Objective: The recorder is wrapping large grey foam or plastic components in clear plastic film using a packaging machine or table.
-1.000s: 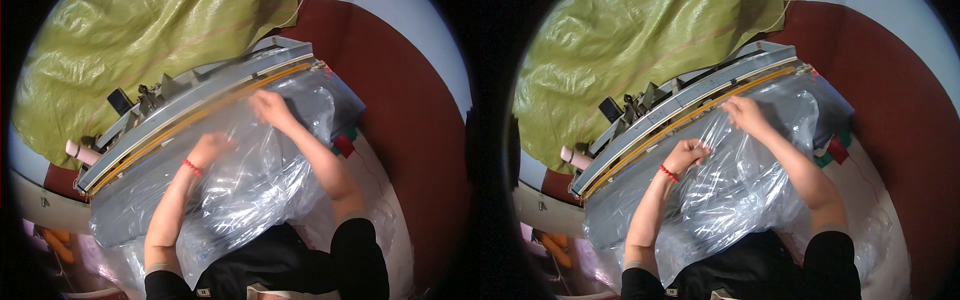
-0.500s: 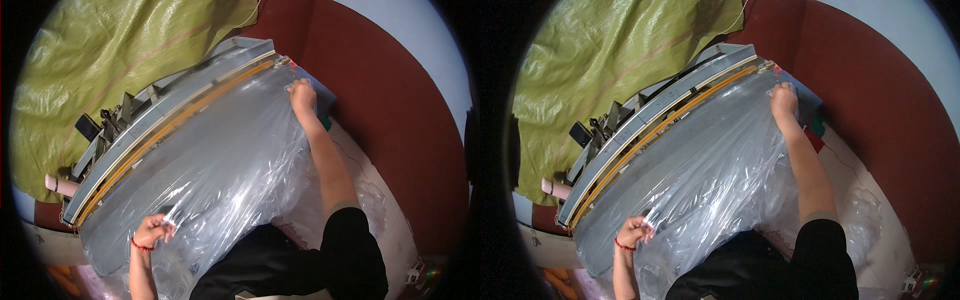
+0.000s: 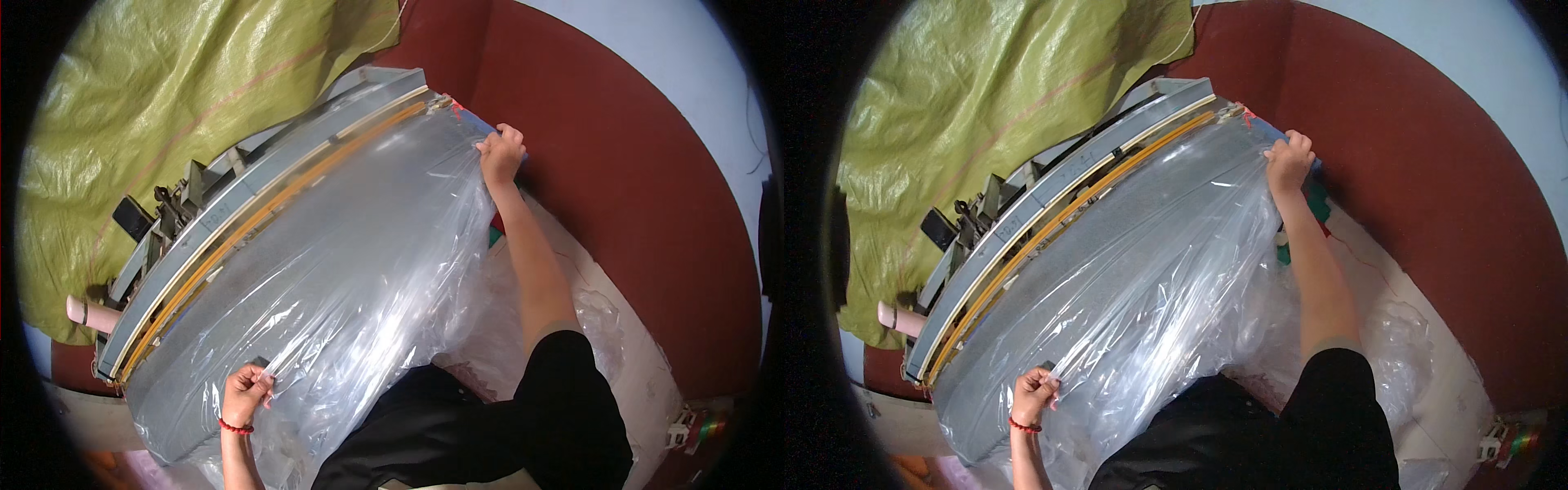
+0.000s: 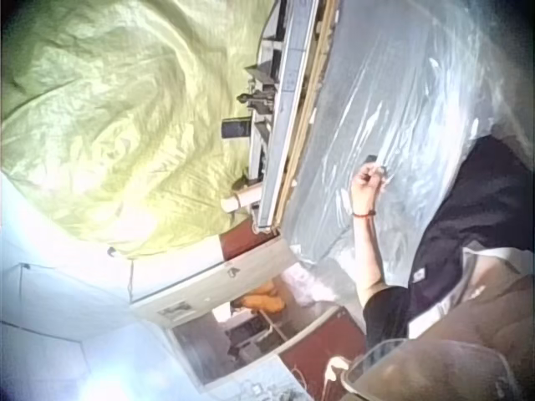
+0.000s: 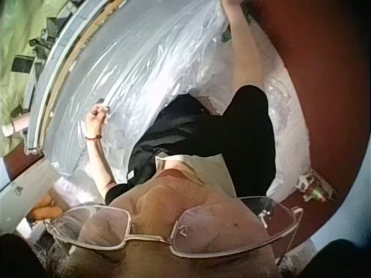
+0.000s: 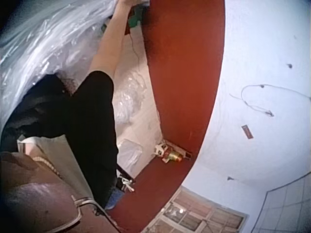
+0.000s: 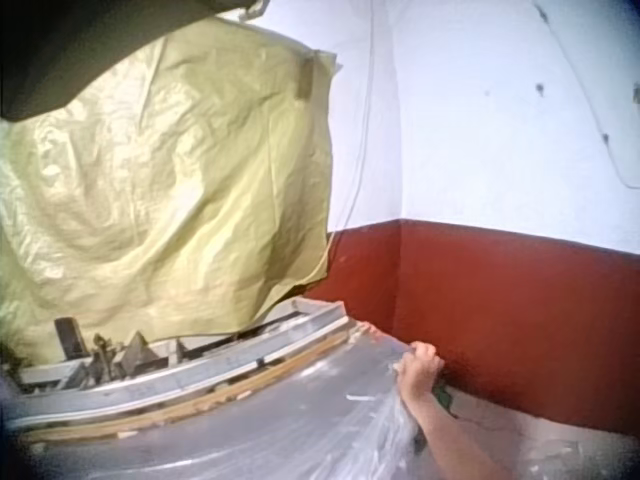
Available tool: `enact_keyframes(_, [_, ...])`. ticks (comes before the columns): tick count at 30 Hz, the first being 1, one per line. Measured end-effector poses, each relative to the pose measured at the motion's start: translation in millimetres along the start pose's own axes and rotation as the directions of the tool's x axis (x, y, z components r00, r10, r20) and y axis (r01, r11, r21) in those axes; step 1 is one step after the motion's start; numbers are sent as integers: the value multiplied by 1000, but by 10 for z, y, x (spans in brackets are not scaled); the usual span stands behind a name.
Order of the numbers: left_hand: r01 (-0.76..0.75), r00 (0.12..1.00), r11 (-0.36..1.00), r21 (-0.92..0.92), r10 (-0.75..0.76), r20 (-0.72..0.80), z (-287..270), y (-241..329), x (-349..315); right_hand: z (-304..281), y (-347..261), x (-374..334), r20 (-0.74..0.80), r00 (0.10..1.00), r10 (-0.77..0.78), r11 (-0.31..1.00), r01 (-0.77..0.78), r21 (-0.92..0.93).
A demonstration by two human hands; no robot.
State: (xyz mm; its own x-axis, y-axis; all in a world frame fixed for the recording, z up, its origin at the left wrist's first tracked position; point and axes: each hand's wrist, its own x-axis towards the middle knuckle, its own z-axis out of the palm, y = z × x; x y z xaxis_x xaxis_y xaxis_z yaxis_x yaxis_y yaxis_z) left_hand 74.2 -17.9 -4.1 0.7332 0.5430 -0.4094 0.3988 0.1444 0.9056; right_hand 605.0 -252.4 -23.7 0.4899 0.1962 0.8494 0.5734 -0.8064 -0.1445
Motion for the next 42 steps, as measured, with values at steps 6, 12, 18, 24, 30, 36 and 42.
enact_keyframes(6, [-18, 1000, 999, 38, 18, 9, -101, -62, -61, 300, 285, -122, 151, 960, 234, 956, -256, 143])
enact_keyframes(12, [99, 987, 988, 117, -113, 118, -444, -148, -562, 567, 364, -144, 201, 925, 322, 910, -361, 201])
enact_keyframes(18, [258, 947, 937, 238, -293, 128, -1233, -293, -1307, 799, 726, 127, 543, 794, 274, 961, -242, -132])
enact_keyframes(24, [274, 885, 863, 425, -53, -463, -2540, 323, -1962, 1559, 1651, 108, 535, 666, 520, 744, -661, 99])
enact_keyframes(30, [135, 147, 418, 898, 888, -436, -2026, 61, -1651, 648, 450, 62, 481, 820, 310, 950, -257, -175])
enact_keyframes(36, [575, 426, 565, 592, 411, -806, -2969, -1985, -1806, 646, 575, 78, 518, 787, 337, 939, -239, -247])
enact_keyframes(42, [568, 313, 568, 595, 519, -795, -2705, -1362, -1549, 708, 808, 53, 450, 831, 328, 938, -229, -260])
